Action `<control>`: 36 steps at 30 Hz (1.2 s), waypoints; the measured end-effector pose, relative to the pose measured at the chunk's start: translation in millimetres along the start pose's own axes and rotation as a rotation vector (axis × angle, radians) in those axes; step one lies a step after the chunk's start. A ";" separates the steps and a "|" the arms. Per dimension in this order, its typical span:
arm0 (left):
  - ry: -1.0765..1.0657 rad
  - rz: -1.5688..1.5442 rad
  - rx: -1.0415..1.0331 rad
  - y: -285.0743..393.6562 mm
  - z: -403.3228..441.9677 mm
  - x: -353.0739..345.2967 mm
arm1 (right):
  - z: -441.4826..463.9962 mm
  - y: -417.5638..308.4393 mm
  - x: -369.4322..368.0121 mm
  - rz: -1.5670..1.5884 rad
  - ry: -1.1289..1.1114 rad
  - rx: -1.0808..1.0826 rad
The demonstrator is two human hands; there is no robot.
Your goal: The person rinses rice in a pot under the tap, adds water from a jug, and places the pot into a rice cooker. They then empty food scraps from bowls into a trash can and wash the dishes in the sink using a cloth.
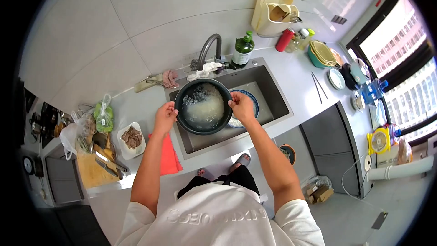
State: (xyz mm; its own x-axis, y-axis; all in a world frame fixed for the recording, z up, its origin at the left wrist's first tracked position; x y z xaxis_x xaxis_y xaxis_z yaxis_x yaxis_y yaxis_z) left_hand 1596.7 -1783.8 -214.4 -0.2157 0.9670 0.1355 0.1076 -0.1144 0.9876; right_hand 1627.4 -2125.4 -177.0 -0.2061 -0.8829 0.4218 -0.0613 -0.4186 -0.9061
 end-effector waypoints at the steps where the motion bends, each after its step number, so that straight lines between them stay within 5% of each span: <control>1: -0.002 0.016 -0.045 5.7 -2.0 -0.8 | -5.4 -2.1 4.8 0.002 0.011 -0.001; 36: 0.171 0.177 -0.419 98.7 -38.0 -144.9 | 40.1 -0.1 165.3 0.146 0.270 0.271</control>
State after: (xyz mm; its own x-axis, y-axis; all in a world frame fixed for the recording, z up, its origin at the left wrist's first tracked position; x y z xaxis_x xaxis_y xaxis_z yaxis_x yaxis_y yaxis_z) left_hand 1601.7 -1943.8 -133.6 -0.3896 0.8771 0.2809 -0.2350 -0.3895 0.8905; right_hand 1632.4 -2279.8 -106.0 -0.4449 -0.8648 0.2330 0.2397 -0.3656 -0.8994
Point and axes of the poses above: each hand's wrist, its own z-axis towards the middle knuckle, its own x-axis out of the back of the hand, y = z × x, the point moved 7 cm from there along z, towards the middle knuckle, and after that the axes turned 10 degrees about y, right-handed, at the moved point
